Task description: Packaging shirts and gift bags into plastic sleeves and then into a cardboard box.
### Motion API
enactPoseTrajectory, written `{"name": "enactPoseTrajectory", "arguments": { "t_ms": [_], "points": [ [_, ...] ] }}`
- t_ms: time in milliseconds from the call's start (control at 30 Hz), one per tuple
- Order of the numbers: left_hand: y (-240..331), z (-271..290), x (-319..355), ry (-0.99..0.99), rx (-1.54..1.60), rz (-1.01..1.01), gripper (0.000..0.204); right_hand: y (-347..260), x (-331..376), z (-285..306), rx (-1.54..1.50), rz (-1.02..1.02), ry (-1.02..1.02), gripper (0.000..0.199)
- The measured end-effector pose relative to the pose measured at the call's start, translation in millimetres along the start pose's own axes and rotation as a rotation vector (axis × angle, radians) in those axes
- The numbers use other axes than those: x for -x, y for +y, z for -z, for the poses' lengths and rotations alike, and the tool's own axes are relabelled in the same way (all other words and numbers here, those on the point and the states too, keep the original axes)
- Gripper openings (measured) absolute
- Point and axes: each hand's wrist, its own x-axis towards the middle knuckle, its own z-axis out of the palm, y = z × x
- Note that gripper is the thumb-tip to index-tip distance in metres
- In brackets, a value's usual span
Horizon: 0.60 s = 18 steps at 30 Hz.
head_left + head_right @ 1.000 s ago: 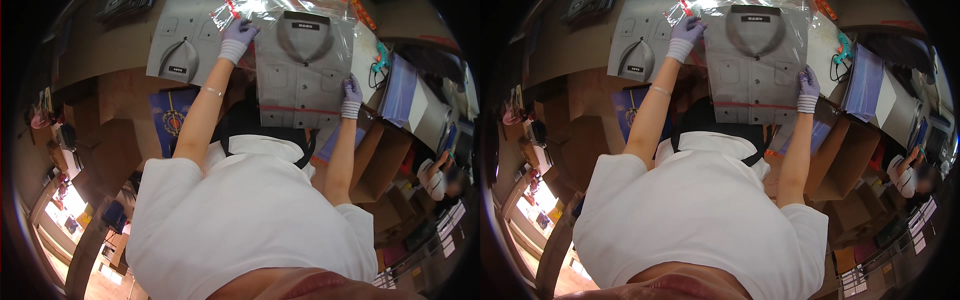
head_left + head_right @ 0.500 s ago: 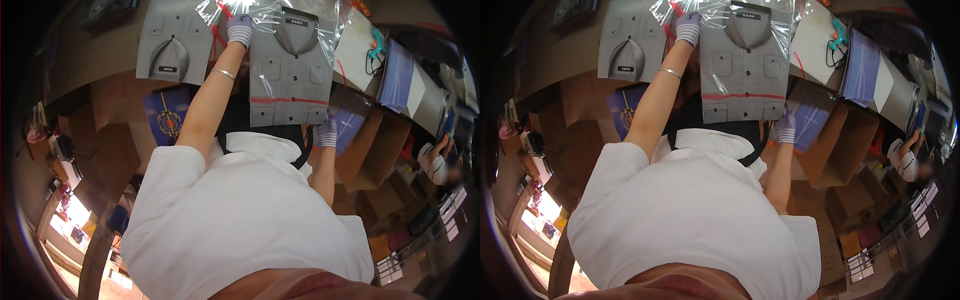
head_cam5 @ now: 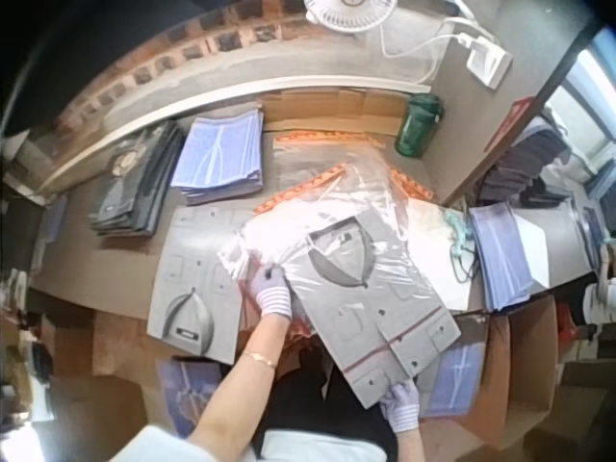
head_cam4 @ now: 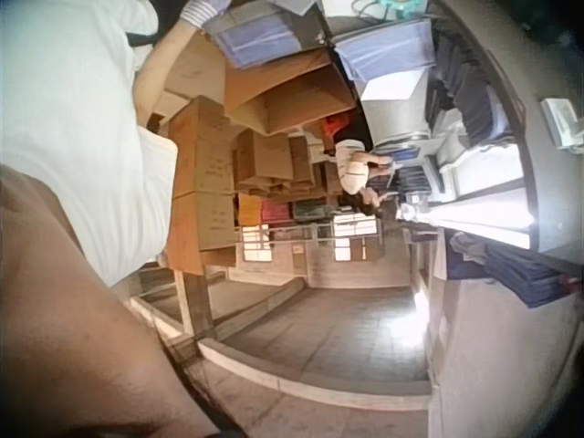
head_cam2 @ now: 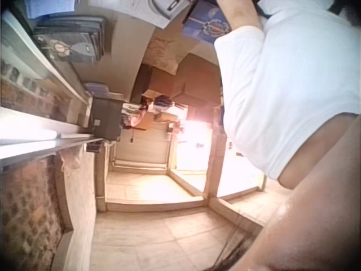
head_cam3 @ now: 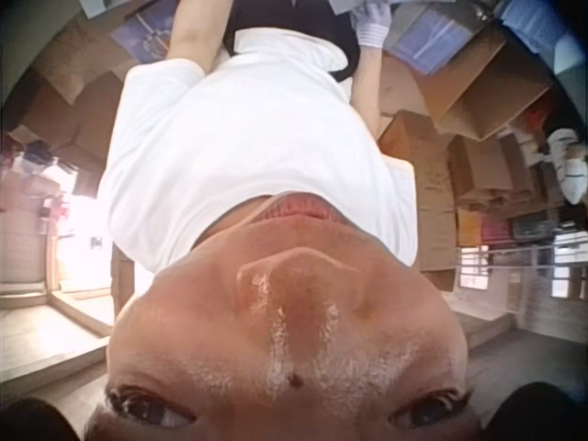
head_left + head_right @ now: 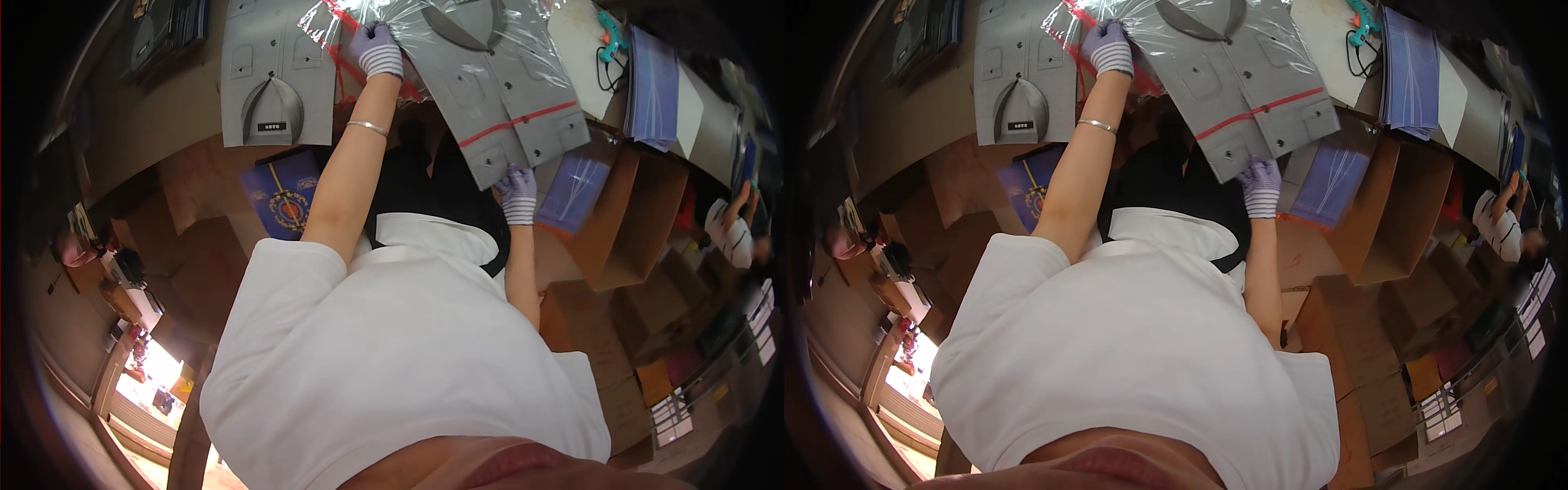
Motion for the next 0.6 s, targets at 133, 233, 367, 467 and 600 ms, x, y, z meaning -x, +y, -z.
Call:
{"name": "enactPoseTrajectory", "arguments": {
  "t_ms": [133, 233, 367, 467, 600],
  "points": [
    [-1, 18, -7, -0.062, -0.136, -0.211, 0.017, -8, -4, 27, -0.043, 0.033, 0.006, 0.01],
    [18, 18, 14, -0.185, -0.139, -0.225, 0.019, -5, -7, 35, -0.064, 0.058, 0.025, 0.012],
    [22, 15, -2, -0.547, 0.486, 0.412, 0.016, 1, -10, 34, -0.072, -0.001, 0.103, 0.011],
    [20, 10, -29, -1.028, 0.258, 0.549, 0.021, 3, -13, 45, -0.094, 0.019, 0.057, 0.014],
    [-2, -6, -45, -0.811, 0.611, 0.9, 0.013, -2, -11, 57, -0.161, 0.017, -0.03, 0.018]
  ]
}}
